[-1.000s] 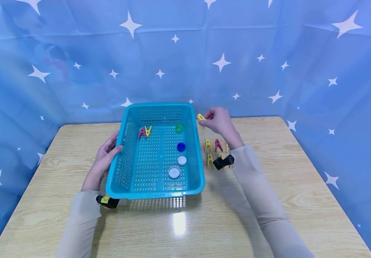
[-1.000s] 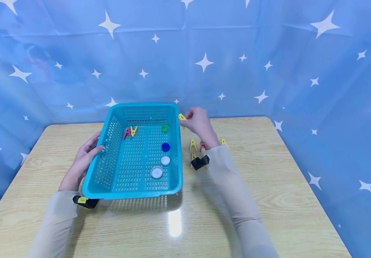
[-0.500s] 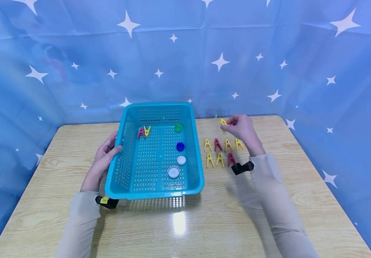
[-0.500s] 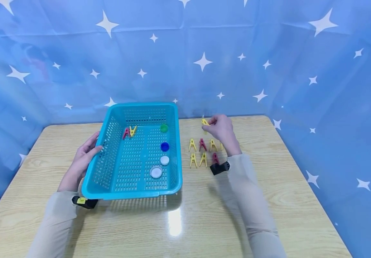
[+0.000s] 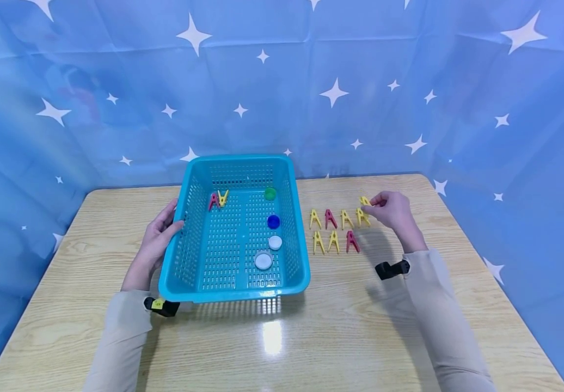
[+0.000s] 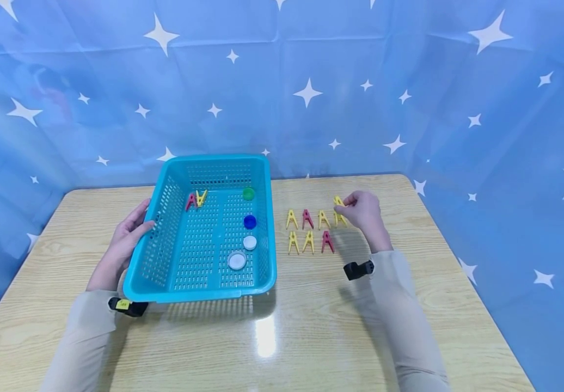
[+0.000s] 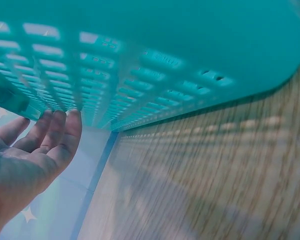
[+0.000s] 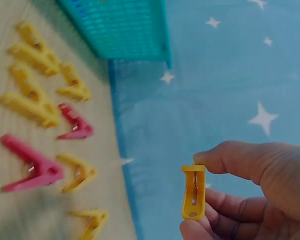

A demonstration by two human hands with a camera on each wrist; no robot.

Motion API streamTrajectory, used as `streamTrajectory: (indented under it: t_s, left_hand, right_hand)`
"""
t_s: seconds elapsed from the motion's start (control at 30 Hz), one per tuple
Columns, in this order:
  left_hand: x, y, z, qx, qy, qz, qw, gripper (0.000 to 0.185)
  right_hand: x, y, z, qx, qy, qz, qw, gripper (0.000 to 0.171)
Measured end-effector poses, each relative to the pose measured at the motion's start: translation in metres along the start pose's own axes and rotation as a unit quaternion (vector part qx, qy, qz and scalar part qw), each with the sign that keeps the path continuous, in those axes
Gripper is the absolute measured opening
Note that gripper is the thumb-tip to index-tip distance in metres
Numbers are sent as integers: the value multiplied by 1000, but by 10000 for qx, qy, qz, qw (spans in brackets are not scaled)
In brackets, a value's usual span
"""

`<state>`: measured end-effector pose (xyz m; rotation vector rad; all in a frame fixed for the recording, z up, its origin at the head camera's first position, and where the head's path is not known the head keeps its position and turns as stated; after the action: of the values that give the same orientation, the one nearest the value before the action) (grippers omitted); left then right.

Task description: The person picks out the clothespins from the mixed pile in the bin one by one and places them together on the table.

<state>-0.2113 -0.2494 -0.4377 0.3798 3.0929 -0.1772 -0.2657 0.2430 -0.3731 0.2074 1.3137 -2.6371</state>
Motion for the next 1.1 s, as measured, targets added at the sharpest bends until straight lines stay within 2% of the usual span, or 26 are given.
streamTrajectory:
  t_s: [0.53, 1.1]
  left_hand:
    - [0, -1, 0, 45, -49, 11, 10000, 63]
    - [1, 0, 1, -14, 19, -23, 10000, 63]
  right_hand:
    - [-4, 28, -44, -34, 235, 360, 9991, 25]
    - [-8, 43, -53, -299, 434, 519, 9973, 21]
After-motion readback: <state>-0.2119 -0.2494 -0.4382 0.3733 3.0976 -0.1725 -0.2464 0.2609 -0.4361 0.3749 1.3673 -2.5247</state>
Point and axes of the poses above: each hand's wrist, its own x-axis towards the middle knuckle, its own y-axis out of the palm, z = x × y, the point moved 1 cm from there along x, towards the middle knuckle, and after that the axes turned 11 degrees about z, right-handed, at the moved point
